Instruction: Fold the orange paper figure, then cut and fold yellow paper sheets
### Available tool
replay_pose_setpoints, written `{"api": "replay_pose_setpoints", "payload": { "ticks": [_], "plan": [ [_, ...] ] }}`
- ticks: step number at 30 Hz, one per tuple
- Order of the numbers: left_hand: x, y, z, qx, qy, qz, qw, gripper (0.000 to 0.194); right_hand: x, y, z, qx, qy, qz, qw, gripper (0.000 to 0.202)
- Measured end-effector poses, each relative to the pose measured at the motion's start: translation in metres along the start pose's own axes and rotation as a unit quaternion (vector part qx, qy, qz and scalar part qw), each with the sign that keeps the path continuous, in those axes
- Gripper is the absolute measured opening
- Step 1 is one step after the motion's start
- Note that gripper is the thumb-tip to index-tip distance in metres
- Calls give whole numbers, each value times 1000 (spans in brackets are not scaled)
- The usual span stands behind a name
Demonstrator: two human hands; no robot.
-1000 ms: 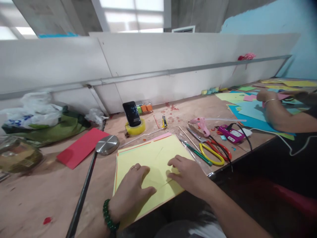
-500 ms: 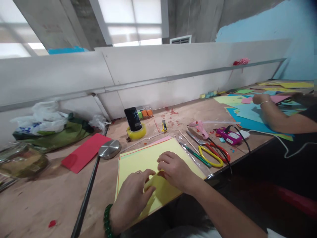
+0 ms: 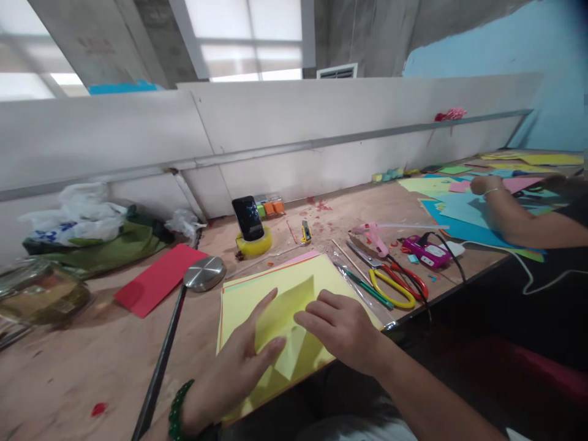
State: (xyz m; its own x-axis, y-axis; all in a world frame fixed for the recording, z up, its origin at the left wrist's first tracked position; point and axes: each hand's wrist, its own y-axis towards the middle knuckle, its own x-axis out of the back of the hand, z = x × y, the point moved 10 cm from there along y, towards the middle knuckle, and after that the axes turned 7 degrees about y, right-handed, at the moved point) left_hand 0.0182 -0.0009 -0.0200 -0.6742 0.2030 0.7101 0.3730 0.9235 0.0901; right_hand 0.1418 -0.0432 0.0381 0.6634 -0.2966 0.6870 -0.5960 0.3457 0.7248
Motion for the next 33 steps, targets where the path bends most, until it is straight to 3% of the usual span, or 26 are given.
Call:
{"api": "replay_pose_setpoints", "payload": {
  "ticks": [3,5,9,11,14,16,19,23,26,30,33],
  "plan": [
    [-1,0,11,38,-17,26,999,63,2,-8,-9,-13,23,-32,999,26],
    [5,-1,16,47,39,19,998,69,5,-14,-15,-21,52,-63,996,22],
    [23,-2,-7,-93,216,-48,971,89,-7,-27,-33,-75,135,-50,987,23],
    [15,-4,-19,-164,291,-9,942,96,-17,-35,-42,-107,186,-21,977,25],
    [-11,-4,-20,-199,357,112,906,99,-28,-50,-54,-176,259,7,949,23],
    [-24,-2,-20,-203,355,160,898,93,-33,-61,-60,-231,298,25,926,16],
    [-40,5,-17,-217,324,190,901,79,-36,-72,-63,-274,324,45,904,17],
    [-54,12,-12,-260,290,190,901,61,-30,-78,-65,-270,318,21,909,15],
    [-53,15,-18,-301,264,160,902,40,-23,-78,-63,-228,280,-1,933,23],
    [-44,12,-33,-334,217,123,909,34,-26,-80,-47,-136,188,53,971,26],
    [-41,11,-36,-302,216,116,921,29,-26,-88,-46,-131,148,81,977,24]
  ]
}}
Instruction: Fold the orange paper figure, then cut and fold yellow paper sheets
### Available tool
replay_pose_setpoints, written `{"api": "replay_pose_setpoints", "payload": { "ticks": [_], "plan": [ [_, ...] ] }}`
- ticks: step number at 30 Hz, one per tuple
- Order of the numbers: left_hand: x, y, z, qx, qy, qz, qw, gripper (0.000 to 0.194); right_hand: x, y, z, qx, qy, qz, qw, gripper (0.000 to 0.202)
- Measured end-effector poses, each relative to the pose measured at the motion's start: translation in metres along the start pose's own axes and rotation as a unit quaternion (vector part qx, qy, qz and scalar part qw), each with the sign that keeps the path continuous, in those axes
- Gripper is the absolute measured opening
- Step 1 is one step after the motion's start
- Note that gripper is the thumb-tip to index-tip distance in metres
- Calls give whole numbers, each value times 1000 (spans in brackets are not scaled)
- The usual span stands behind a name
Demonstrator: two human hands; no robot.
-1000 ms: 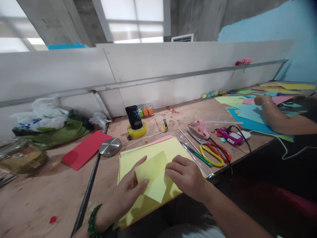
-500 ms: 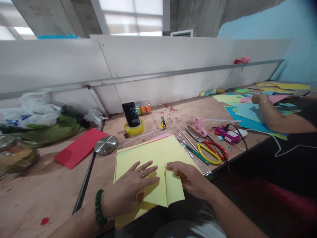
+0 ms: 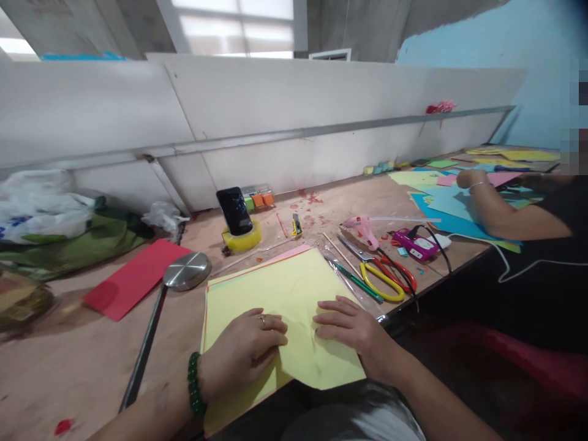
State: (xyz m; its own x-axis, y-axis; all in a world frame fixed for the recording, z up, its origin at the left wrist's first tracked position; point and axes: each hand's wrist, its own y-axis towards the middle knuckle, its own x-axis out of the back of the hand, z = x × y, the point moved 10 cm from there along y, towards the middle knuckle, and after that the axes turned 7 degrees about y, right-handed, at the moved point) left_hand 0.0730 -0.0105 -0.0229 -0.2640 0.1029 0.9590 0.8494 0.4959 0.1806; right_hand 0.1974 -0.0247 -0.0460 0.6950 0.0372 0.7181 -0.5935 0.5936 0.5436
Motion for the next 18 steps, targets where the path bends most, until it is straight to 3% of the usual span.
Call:
{"api": "replay_pose_setpoints", "payload": {
  "ticks": [4,8,10,13,15,17,18],
  "plan": [
    [-9,-1,2,62,-6,46,997,22,6,-4,-1,-16,3,30,999,24],
    [-14,-3,27,209,-54,51,975,24,15,-2,-8,-76,76,6,994,19],
    [-16,-3,38,258,-72,49,962,23,15,0,-21,-140,93,-11,986,28],
    [-20,0,47,283,-82,56,954,16,18,1,-49,-287,29,-33,957,40],
    [-23,0,56,309,-83,62,945,15,21,2,-62,-361,-21,-32,932,30],
    [-24,-1,63,331,-80,65,938,19,23,9,-67,-386,-34,-20,922,10],
    [-24,-1,65,340,-77,66,935,22,24,13,-67,-382,-31,-15,924,19]
  ]
}}
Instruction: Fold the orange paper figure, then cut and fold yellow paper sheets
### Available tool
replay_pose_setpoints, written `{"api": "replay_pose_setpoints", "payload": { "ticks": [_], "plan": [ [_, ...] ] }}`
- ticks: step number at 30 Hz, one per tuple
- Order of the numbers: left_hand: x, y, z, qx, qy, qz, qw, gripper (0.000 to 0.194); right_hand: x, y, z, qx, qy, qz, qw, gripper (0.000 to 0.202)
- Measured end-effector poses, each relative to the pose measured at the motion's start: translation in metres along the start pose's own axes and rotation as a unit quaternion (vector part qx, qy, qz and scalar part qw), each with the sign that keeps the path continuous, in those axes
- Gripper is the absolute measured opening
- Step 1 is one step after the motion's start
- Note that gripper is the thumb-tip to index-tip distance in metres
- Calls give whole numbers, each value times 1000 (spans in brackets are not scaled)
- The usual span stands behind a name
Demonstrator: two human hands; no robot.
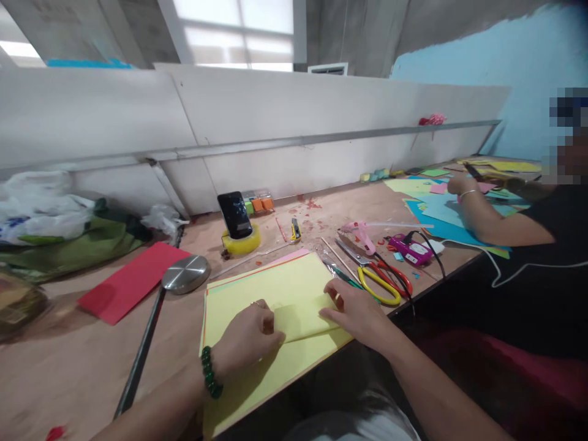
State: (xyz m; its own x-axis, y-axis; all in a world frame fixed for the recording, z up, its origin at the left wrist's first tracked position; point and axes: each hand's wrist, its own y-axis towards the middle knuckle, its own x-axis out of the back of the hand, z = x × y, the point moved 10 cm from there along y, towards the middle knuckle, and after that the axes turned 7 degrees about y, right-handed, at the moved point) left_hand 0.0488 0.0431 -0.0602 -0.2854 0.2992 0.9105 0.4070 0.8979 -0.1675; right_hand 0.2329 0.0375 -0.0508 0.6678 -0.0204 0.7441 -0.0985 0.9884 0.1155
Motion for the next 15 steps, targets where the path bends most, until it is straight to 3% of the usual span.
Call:
{"api": "replay_pose_setpoints", "payload": {
  "ticks": [2,6,10,15],
  "plan": [
    [2,2,3,11,1,0,1000,27,0,5,10,35,4,19,999,40],
    [3,2,4,18,-5,-1,1000,30,-6,11,23,94,-21,80,992,46],
    [2,-1,4,19,-16,-17,1000,28,-9,19,17,50,-75,111,990,51],
    [1,-3,6,18,-23,-43,999,26,-12,24,16,8,-71,131,989,40]
  ]
}}
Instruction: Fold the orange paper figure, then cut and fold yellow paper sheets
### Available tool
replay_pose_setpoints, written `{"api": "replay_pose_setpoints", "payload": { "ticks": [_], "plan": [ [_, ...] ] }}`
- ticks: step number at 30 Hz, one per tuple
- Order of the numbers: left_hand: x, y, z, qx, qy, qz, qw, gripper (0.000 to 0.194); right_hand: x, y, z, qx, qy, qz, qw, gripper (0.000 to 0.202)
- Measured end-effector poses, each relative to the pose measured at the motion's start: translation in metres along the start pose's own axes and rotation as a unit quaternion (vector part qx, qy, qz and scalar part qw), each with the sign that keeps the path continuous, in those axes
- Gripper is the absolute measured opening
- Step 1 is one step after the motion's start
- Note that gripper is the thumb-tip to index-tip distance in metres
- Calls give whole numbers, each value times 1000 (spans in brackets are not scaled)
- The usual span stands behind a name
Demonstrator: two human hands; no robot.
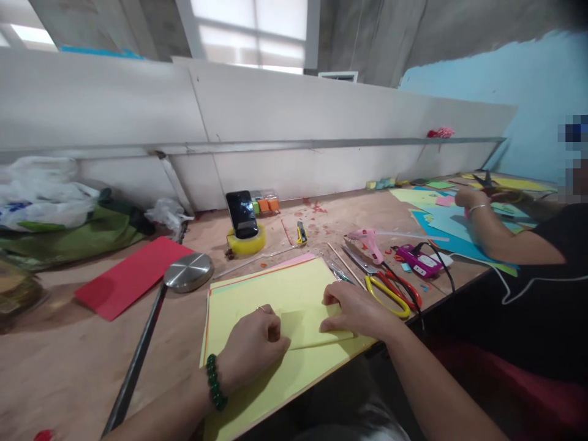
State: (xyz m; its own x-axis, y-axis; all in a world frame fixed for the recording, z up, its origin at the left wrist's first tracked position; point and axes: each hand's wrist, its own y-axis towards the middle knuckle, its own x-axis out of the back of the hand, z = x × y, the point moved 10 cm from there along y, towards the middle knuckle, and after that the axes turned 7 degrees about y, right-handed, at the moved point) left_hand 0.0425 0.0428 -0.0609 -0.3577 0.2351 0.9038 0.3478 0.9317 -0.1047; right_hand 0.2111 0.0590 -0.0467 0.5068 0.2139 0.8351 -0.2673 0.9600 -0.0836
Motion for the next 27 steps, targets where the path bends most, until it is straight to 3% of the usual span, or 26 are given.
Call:
{"api": "replay_pose_setpoints", "payload": {
  "ticks": [3,8,12,16,18,20,23,27],
  "plan": [
    [1,-1,0,-10,-10,-12,1000,26,1,0,4,14,4,-6,1000,34],
    [2,-4,-2,-30,-38,-36,998,23,1,-1,-5,-11,71,-25,997,44],
    [9,-3,0,-39,-79,-77,993,8,5,-4,3,54,217,-47,974,23],
    [25,-2,16,-18,-226,-162,960,71,7,-12,10,91,307,-52,946,17],
    [20,3,22,-11,-343,-139,929,67,6,-15,12,96,320,-53,941,18],
    [9,6,21,-13,-412,-90,907,51,4,-16,13,94,322,-53,941,18],
    [2,6,15,-16,-445,-54,894,38,1,-17,8,88,321,-71,940,22],
    [3,3,14,-6,-469,-55,881,37,-1,-17,-8,66,357,-129,923,36]
  ]
}}
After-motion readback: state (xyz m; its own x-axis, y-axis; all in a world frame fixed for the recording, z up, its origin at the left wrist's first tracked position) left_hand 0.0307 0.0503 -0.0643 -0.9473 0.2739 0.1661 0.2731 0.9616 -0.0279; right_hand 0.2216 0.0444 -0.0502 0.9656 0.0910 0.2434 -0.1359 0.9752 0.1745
